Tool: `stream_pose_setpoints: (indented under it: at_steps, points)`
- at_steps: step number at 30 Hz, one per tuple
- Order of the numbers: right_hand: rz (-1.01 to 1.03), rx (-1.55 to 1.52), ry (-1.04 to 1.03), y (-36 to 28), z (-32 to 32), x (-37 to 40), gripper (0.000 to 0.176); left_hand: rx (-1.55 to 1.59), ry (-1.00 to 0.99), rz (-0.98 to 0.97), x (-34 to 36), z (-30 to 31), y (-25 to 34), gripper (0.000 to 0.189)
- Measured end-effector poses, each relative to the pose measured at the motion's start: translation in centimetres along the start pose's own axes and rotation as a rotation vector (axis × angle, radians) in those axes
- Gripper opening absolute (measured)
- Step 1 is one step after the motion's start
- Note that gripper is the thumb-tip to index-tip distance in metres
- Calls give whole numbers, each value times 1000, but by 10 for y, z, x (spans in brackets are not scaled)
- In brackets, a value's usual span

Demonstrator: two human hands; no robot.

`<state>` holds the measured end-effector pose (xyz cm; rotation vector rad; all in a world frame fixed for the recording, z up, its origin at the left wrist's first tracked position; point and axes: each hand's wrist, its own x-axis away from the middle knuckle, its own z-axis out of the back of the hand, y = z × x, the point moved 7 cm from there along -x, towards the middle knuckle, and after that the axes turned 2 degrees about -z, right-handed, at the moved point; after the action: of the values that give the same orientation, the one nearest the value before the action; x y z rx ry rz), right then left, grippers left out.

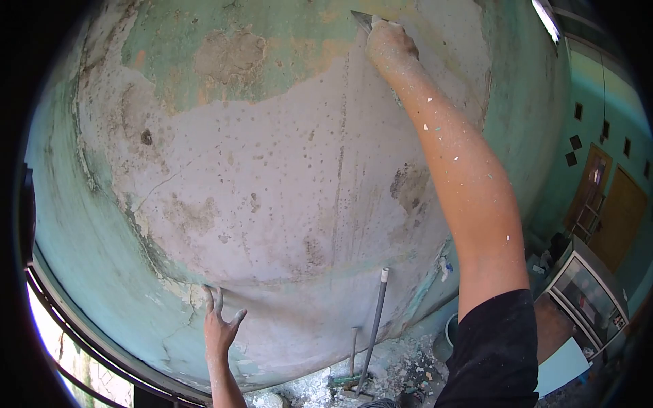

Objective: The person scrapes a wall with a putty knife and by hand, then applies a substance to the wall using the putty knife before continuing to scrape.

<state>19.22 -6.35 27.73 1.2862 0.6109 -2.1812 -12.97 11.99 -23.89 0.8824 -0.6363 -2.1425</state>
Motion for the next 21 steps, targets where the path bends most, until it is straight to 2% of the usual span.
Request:
stream_pose_setpoints:
  at_steps: [4, 6, 7, 9, 13, 15, 21]
  points:
    - [0, -20, -11, -2, 0, 3, 63, -9, -4, -2, 0, 1, -1, 89]
    - [-17, 18, 10, -2, -1, 0, 47, -10, 0, -2, -1, 2, 1, 89]
    - [-19, 17, 10, -1, 0, -4, 47, -11, -6, 2, -1, 2, 1, 89]
    - [-62, -35, 6, 1, 3, -16, 64, -17, -10, 2, 1, 2, 1, 89]
    - [-61, -42, -7, 7, -2, -14, 65, -12, 5, -15, 0, 1, 0, 89]
    - [8, 47, 12, 7, -7, 0, 64, -12, -1, -16, -2, 0, 0, 89]
    - [-16, 6, -11, 5, -3, -1, 65, -22, -6, 8, -1, 1, 4, 89]
